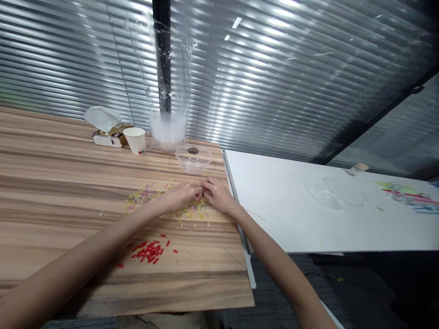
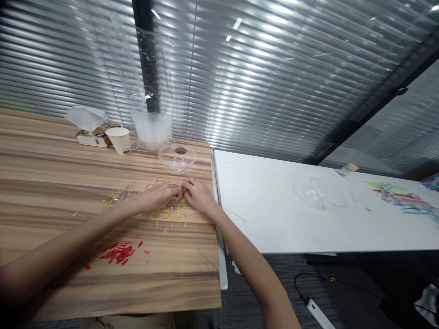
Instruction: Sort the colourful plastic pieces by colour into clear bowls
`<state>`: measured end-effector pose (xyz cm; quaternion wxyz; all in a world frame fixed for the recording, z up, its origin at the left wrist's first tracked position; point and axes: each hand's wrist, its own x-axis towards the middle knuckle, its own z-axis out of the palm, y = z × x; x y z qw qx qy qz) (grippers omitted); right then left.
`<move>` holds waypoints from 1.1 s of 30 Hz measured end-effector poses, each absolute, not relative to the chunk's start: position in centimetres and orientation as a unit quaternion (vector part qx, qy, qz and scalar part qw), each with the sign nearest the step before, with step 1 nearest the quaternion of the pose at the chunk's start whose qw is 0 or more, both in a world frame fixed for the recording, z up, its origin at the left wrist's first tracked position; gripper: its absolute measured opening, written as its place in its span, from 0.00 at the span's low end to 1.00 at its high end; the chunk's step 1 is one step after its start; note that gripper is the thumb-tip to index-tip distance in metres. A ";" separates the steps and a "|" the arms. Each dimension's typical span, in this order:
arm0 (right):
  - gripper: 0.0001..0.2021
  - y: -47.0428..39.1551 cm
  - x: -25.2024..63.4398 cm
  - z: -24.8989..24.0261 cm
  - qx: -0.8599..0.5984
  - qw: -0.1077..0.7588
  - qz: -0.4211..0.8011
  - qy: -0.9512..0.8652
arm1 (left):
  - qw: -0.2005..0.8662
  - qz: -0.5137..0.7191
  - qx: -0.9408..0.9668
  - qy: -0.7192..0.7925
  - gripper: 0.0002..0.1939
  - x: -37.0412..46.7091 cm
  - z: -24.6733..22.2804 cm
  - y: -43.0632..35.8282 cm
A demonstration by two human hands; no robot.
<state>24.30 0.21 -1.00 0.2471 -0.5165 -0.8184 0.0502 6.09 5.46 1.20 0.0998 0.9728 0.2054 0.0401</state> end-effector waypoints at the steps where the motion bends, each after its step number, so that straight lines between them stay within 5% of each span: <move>1: 0.11 0.2 24.3 -1.0 -0.516 0.247 0.051 -0.819 | 0.101 0.043 0.973 0.204 0.11 6.1 1.1 5.5; 33: 0.11 0.2 24.6 -1.3 -0.504 0.255 0.063 -0.823 | 0.121 0.056 0.969 0.209 0.11 6.2 1.0 5.6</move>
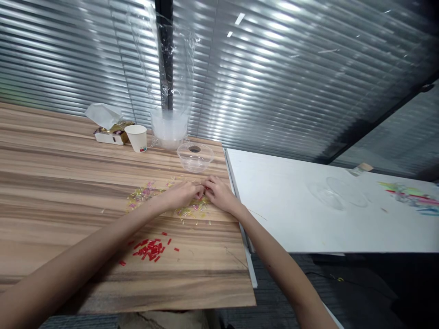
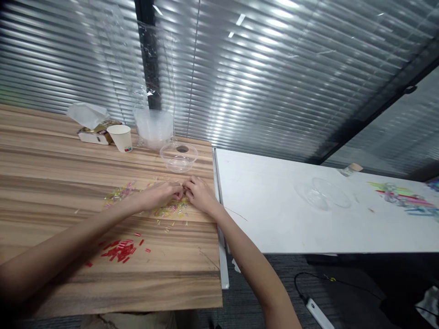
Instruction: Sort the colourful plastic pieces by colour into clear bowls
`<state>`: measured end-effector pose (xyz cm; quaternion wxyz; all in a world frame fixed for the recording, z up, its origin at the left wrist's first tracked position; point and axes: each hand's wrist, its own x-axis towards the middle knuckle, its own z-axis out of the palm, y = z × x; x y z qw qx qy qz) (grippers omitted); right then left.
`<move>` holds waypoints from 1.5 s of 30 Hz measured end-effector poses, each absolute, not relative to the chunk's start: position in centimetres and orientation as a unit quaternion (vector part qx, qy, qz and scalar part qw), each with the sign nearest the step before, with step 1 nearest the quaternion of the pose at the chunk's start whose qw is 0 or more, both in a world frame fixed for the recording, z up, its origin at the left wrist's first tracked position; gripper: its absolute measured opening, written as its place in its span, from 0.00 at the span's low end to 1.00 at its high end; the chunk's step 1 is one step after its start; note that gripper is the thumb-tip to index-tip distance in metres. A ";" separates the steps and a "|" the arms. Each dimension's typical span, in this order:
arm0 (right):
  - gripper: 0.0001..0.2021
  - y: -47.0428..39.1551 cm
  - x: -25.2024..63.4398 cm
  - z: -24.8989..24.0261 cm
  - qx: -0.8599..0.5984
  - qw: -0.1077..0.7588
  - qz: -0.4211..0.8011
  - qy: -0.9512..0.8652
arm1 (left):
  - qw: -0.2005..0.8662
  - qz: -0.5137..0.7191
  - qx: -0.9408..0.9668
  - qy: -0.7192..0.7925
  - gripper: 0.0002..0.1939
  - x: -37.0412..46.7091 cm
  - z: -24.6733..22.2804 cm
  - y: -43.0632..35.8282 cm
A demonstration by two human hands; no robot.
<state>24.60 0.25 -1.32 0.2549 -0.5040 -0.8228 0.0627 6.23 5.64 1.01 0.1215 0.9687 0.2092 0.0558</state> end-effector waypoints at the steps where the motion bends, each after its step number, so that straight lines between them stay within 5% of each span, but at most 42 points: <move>1: 0.11 0.2 24.6 -1.3 -0.504 0.255 0.064 -0.823 | 0.130 0.059 0.967 0.210 0.11 6.2 1.1 5.6; 45: 0.08 0.1 24.5 -1.1 -0.507 0.250 0.051 -0.823 | 0.178 0.070 0.956 0.221 0.08 6.1 1.8 5.2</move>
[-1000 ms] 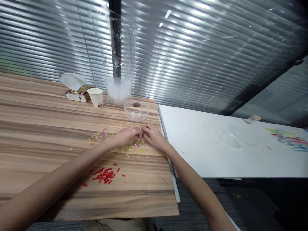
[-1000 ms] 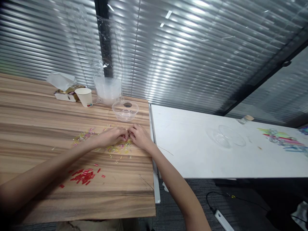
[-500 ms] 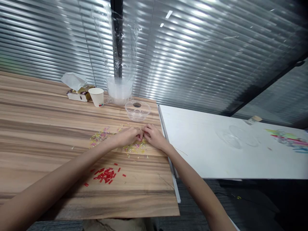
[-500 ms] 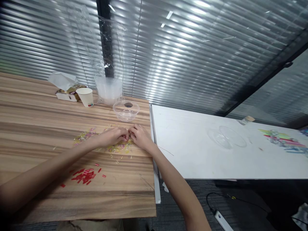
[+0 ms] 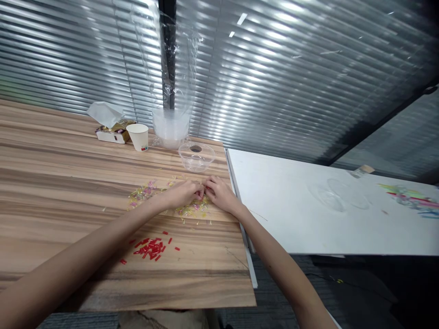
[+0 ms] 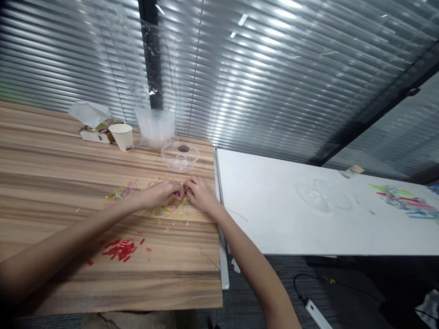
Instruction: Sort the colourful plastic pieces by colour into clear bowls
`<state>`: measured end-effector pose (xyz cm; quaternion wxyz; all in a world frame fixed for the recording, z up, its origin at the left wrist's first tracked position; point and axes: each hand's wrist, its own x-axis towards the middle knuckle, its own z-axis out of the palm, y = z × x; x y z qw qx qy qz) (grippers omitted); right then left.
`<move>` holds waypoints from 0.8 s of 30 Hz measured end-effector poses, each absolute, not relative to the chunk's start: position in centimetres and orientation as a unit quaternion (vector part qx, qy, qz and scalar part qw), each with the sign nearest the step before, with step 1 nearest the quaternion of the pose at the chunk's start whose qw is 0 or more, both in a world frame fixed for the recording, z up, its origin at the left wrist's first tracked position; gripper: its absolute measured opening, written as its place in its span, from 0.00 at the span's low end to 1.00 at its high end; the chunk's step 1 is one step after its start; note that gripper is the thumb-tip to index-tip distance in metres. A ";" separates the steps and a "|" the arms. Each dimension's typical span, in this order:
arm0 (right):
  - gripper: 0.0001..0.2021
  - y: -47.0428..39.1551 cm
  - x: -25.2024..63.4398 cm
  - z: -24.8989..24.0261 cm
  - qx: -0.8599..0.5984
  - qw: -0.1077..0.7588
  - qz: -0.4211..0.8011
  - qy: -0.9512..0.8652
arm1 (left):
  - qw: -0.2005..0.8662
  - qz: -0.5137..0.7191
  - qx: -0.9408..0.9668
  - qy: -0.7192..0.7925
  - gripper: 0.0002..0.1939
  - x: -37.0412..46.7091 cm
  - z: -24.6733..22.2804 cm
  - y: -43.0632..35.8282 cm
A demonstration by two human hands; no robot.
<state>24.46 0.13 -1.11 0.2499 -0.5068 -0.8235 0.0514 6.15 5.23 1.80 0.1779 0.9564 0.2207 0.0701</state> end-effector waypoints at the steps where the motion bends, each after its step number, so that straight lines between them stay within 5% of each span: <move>1: 0.08 0.2 24.5 -1.2 -0.506 0.249 0.051 -0.824 | 0.179 0.069 0.956 0.221 0.08 6.1 1.8 5.2; 24: 0.09 0.0 24.5 -1.2 -0.507 0.245 0.050 -0.825 | 0.179 0.060 0.955 0.226 0.08 6.1 1.9 5.0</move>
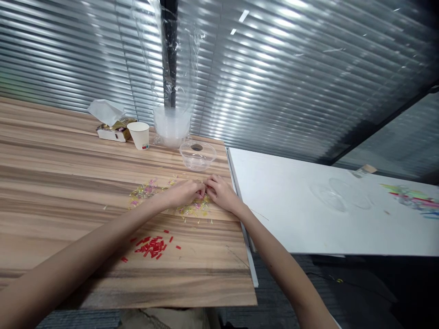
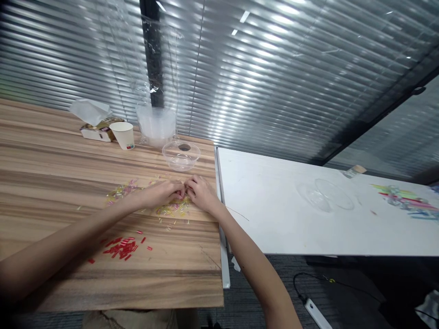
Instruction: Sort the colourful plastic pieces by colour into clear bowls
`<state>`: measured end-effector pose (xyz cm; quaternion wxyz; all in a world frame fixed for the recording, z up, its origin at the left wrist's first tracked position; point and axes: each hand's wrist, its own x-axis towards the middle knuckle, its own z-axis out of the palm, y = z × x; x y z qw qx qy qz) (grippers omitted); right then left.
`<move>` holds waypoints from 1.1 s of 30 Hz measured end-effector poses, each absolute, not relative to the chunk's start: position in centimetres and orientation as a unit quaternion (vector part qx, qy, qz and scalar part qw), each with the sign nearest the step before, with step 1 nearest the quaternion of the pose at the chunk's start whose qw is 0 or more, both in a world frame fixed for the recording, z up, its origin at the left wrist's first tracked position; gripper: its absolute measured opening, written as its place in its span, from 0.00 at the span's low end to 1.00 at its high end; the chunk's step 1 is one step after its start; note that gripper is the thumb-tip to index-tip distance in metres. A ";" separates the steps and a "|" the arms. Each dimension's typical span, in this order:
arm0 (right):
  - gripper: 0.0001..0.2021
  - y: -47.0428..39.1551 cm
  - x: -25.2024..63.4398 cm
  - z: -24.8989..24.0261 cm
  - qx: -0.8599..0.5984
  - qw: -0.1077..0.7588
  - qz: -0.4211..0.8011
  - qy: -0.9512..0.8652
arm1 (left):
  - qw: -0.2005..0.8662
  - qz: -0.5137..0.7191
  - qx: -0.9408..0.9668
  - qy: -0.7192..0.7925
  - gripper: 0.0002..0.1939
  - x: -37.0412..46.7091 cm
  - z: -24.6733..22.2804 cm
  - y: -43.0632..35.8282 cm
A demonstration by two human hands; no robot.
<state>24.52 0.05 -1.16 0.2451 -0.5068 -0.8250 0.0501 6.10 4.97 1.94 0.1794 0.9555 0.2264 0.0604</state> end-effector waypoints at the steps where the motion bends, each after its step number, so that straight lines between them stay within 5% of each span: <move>1: 0.09 0.0 24.5 -1.2 -0.507 0.245 0.050 -0.825 | 0.180 0.061 0.955 0.226 0.08 6.1 1.9 5.0; 33: 0.09 0.1 24.4 -1.7 -0.497 0.255 0.035 -0.829 | 0.170 0.085 0.956 0.222 0.07 6.0 1.1 5.1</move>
